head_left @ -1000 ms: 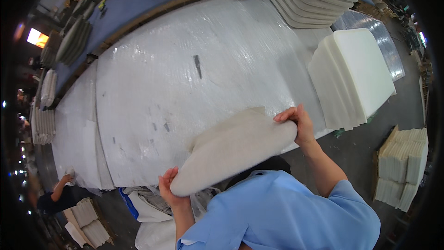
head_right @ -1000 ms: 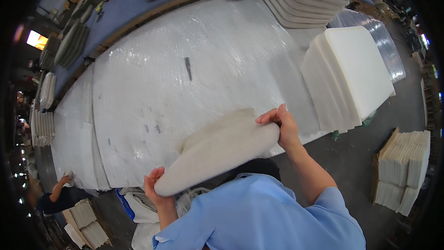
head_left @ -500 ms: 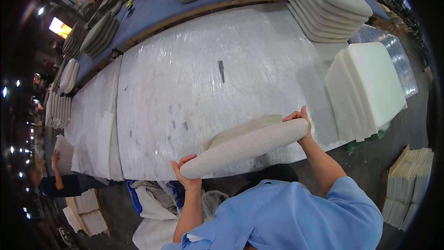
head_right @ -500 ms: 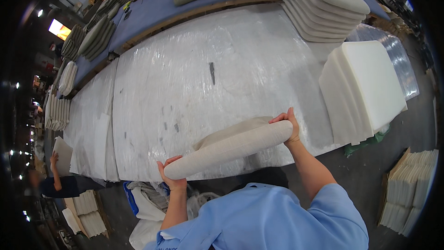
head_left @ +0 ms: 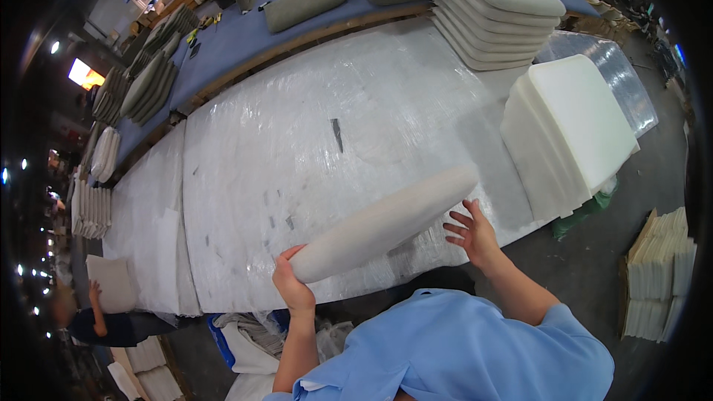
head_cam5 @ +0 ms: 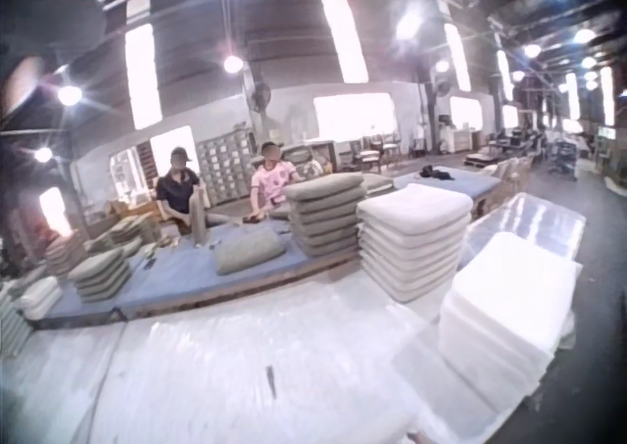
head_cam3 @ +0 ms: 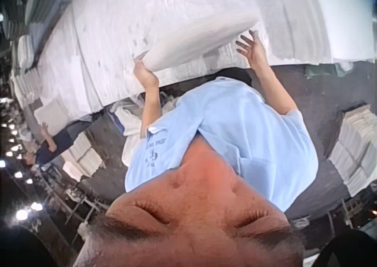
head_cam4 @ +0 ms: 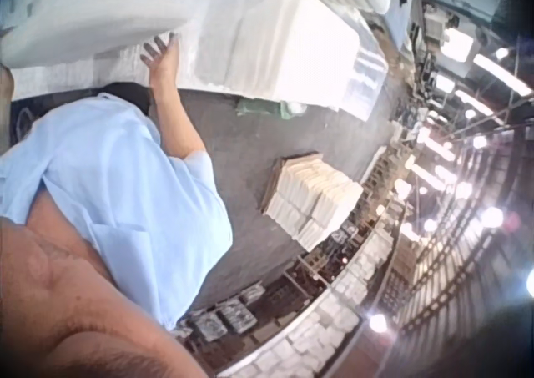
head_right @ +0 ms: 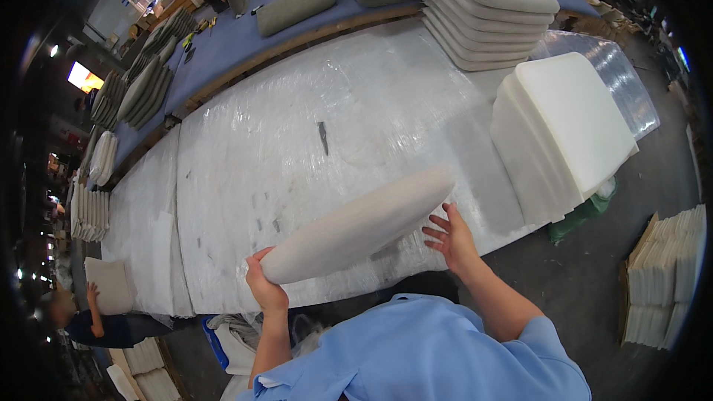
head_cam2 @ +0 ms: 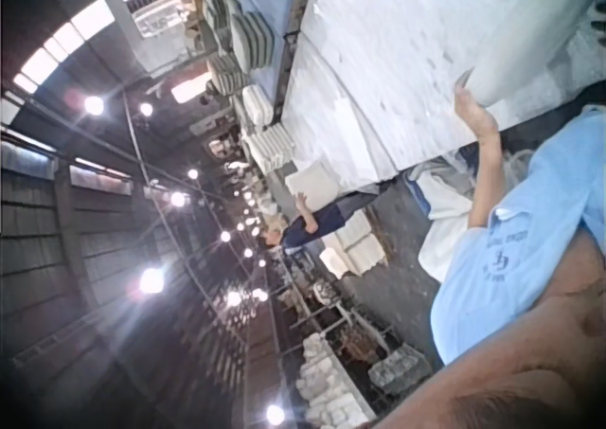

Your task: The person wraps rectangular foam cushions in white fabric covers, folds the edges, and stacks the finished items. They also handle loose white stuffing material and place it into a green bag. The work occurs at a large table in a workshop with other workers visible in the background.

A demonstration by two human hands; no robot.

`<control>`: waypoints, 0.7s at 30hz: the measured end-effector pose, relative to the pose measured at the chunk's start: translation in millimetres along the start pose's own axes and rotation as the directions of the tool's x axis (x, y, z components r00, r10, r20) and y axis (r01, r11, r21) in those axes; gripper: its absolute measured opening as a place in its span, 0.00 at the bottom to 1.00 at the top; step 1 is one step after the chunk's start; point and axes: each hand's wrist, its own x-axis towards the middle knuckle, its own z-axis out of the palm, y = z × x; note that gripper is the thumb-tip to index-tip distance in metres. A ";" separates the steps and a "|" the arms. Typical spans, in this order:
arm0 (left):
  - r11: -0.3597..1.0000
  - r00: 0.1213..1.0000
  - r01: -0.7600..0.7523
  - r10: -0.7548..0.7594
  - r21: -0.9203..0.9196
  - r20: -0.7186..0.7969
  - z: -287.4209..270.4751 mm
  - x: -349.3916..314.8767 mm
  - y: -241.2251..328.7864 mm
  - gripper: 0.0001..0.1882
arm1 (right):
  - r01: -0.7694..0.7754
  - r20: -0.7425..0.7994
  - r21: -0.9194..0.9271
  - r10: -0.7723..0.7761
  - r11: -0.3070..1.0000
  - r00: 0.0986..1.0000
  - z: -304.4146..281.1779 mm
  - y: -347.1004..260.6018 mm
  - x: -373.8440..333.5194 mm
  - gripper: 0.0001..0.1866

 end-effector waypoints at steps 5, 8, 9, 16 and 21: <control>0.731 0.619 -0.681 0.542 0.045 0.569 74.9 -43.8 86.4 0.35 | 0.077 0.159 0.176 -0.105 0.981 0.982 26.7 -57.1 -123.9 0.45; 0.757 0.345 -0.619 0.502 -0.210 0.793 117.9 -61.0 103.3 0.45 | 0.106 0.128 0.153 -0.126 0.983 0.984 -3.0 -79.6 -145.3 0.43; 0.799 0.266 -0.545 0.453 -0.255 0.851 131.7 -69.2 101.4 0.49 | 0.133 0.100 0.185 -0.153 0.974 0.983 -16.8 -80.6 -149.5 0.43; 0.903 0.173 -0.427 0.145 -0.059 0.974 177.6 -109.6 -13.0 0.34 | -0.017 -0.091 -0.038 0.014 0.999 0.996 -104.6 -58.5 -143.0 0.38; 0.697 0.659 -0.181 -0.437 0.694 0.612 142.8 -71.4 -79.1 0.35 | -0.137 -0.187 -0.069 0.122 0.988 0.975 -111.0 -60.1 -140.1 0.37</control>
